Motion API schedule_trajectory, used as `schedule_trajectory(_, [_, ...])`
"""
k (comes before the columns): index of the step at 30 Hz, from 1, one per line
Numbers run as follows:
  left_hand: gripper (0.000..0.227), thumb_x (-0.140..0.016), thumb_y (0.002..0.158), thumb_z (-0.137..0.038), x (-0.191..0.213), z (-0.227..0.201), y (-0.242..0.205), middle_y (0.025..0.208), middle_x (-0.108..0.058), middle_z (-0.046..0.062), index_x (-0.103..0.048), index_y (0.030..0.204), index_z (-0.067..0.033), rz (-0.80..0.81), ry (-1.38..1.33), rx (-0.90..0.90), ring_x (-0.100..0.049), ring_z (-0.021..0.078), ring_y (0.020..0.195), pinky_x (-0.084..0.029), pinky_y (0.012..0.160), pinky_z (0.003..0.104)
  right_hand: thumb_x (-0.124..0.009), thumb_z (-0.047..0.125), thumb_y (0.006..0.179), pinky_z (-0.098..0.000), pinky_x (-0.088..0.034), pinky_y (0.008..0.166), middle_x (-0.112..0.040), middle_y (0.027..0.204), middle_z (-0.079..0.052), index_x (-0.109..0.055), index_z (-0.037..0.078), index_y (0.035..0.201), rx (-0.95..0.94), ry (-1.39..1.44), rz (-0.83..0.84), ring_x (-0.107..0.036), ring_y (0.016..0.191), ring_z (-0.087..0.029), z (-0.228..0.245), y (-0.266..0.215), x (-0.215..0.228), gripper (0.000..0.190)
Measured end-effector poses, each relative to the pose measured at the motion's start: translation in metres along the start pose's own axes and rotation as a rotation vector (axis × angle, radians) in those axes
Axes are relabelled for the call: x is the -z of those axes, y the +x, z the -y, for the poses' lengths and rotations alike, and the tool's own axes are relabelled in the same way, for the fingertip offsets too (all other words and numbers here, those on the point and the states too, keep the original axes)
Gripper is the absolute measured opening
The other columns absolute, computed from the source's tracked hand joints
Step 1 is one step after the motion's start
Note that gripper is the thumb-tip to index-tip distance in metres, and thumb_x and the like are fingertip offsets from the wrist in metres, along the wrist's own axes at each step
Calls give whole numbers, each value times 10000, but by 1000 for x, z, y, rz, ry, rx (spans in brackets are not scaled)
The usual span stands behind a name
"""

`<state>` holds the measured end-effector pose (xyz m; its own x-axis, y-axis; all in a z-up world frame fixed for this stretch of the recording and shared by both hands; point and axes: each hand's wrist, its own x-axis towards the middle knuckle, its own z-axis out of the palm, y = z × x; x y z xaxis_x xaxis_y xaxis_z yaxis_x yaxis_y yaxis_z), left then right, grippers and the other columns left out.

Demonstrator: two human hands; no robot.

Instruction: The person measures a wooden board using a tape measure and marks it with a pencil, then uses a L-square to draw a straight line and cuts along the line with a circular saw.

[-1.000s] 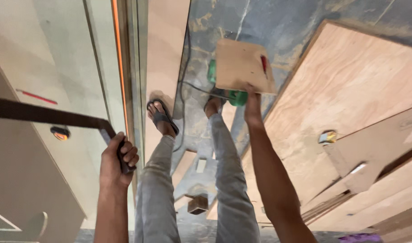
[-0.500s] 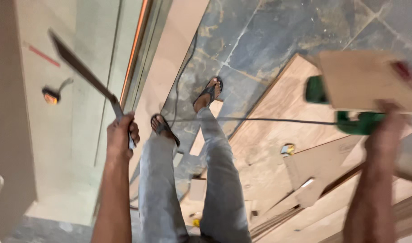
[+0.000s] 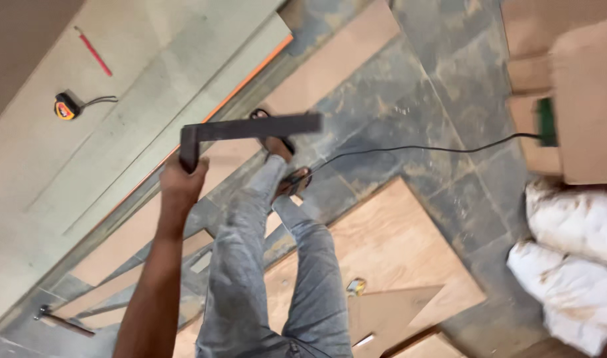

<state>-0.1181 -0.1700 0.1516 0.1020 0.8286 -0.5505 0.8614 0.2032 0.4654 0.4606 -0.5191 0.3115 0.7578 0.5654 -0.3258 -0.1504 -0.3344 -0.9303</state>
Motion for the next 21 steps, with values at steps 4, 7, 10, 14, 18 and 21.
schedule_trajectory(4, [414, -795, 907, -289, -34, 9, 47, 769, -675, 239, -572, 1053, 27, -192, 139, -291, -671, 443, 685, -532, 595, 520, -585, 435, 1054, -414, -376, 1200, -521, 1434, -102, -525, 44, 1410, 17, 33, 133, -479, 1352, -243, -17, 114, -98, 533])
schedule_trajectory(7, [416, -776, 929, -291, -67, 9, 109, 938, -693, 235, -556, 1130, 0, -113, 199, -254, -684, 453, 783, -544, 657, 542, -607, 434, 1032, -426, -355, 1251, -503, 1473, -109, -503, 47, 1428, 19, 51, 205, -460, 1405, -255, -51, 188, -162, 563])
schedule_trajectory(10, [439, -775, 931, -316, -108, 5, 192, 1081, -669, 211, -557, 1183, -31, -123, 287, -247, -689, 431, 820, -549, 661, 537, -628, 433, 1011, -438, -334, 1301, -485, 1513, -116, -482, 49, 1446, 20, 78, 257, -441, 1458, -267, -105, 260, -221, 598])
schedule_trajectory(14, [482, -796, 919, -344, -168, 2, 280, 1109, -648, 114, -580, 1249, -68, -149, 412, -261, -687, 356, 947, -554, 684, 489, -622, 343, 1000, -370, -413, 1143, -599, 1316, -69, -576, -5, 1315, -77, 36, 308, -535, 1277, -210, -199, 361, -315, 472])
schedule_trajectory(18, [576, -831, 861, -425, -210, -11, 353, 1096, -646, 57, -607, 1295, -119, -361, 543, -349, -630, 294, 970, -508, 788, 498, -637, 321, 981, -338, -451, 1038, -635, 1203, -65, -624, -52, 1194, -19, -84, 327, -564, 1136, -179, -255, 441, -394, 429])
schedule_trajectory(21, [599, -846, 899, -441, -228, -14, 400, 1077, -602, 61, -610, 1367, -151, -483, 580, -355, -568, 288, 984, -444, 833, 534, -630, 316, 996, -340, -454, 994, -619, 1158, -73, -622, -58, 1155, 12, -89, 434, -550, 1082, -172, -269, 471, -423, 406])
